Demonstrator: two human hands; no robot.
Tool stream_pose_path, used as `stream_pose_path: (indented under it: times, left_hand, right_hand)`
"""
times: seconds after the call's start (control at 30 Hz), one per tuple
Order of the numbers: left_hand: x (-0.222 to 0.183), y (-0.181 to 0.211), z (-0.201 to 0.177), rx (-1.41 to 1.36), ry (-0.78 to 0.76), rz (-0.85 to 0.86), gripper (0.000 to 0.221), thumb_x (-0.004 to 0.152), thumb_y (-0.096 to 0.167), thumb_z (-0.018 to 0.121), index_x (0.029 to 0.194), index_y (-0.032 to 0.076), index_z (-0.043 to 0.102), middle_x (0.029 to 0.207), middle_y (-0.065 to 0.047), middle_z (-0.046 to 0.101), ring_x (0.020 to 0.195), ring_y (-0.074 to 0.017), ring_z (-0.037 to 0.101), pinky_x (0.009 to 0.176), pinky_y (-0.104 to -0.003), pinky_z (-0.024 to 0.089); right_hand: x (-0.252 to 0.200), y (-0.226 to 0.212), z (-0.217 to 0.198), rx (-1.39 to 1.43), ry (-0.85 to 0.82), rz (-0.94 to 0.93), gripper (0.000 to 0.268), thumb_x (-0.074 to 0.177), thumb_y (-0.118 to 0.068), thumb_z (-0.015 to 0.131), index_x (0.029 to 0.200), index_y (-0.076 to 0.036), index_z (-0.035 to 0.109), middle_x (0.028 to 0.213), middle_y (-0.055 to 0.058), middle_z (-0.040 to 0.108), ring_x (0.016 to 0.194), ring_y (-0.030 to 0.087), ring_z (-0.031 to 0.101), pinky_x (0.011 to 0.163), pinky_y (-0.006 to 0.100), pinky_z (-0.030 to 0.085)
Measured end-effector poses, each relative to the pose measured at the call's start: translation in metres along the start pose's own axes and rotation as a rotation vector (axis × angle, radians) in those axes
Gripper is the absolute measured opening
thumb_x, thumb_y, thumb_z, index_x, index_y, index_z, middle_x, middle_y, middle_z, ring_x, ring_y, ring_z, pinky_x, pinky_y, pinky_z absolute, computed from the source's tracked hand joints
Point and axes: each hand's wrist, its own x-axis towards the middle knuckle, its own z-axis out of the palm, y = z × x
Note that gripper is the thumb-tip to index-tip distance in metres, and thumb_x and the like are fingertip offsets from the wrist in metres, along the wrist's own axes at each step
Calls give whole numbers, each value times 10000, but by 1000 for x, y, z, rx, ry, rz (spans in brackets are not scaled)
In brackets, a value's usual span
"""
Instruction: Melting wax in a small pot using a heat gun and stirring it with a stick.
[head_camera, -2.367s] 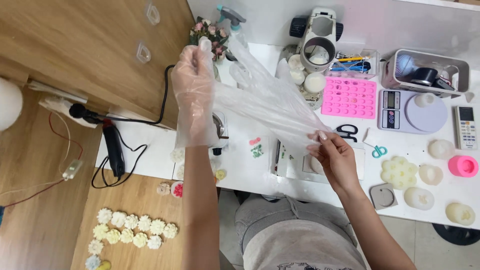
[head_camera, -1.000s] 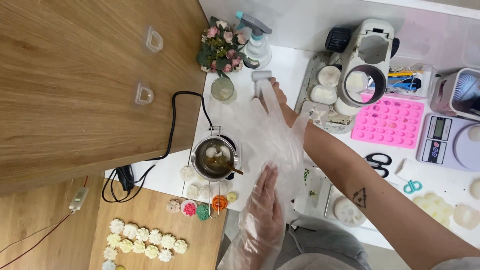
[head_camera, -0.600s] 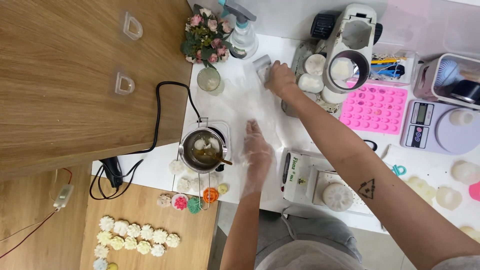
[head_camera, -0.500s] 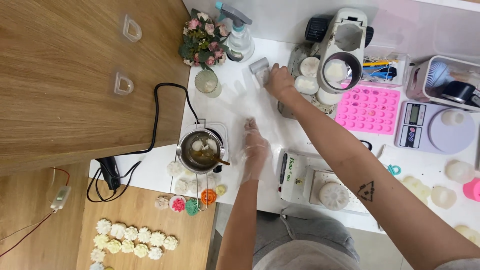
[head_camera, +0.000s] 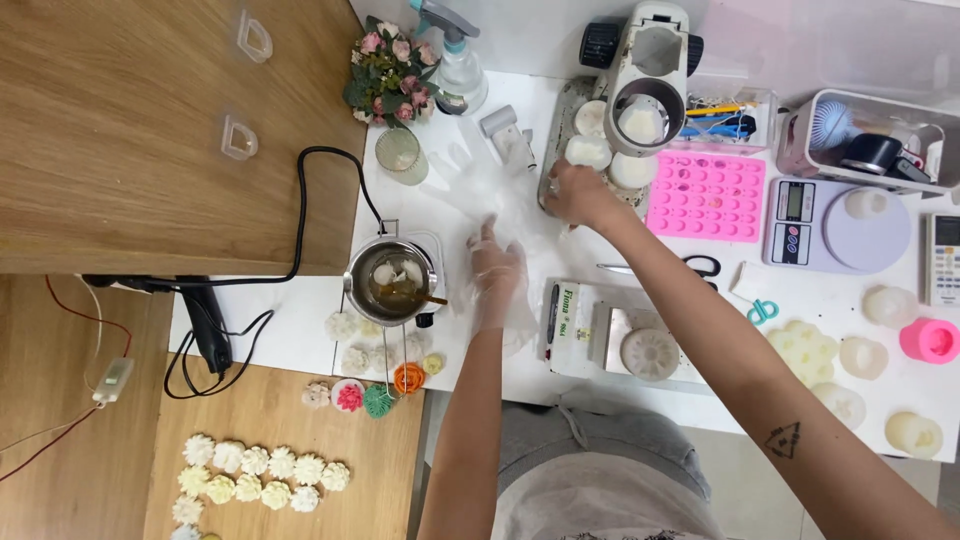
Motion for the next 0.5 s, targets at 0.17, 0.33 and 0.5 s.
stream_pose_path:
  times: [0.17, 0.33, 0.5]
  left_hand:
    - [7, -2, 10, -237, 51, -62, 555, 878, 187, 663, 1424, 201, 563, 1112, -165, 721, 982, -289, 691, 881, -390, 551]
    - [11, 7, 17, -976, -116, -152, 545, 865, 14, 677, 1381, 144, 555, 1104, -122, 709, 860, -134, 651, 723, -256, 545]
    - [-26, 50, -11, -1247, -212, -71, 522, 895, 1, 681, 1380, 128, 538, 1163, -98, 674, 890, -125, 652, 740, -262, 565]
  right_hand:
    - [-40, -3, 18, 104, -365, 350, 716, 827, -45, 783, 1392, 112, 374, 1041, 274, 725, 782, 339, 779, 537, 358, 625]
    - [-78, 0, 16, 621, -119, 325, 799, 872, -195, 742, 1498, -55, 266, 1099, 129, 681, 741, 191, 701, 610, 355, 621]
    - [-91, 57, 36, 831, 159, 129, 485, 969, -176, 714, 1374, 62, 595, 1124, 163, 754, 918, 178, 689, 753, 353, 566]
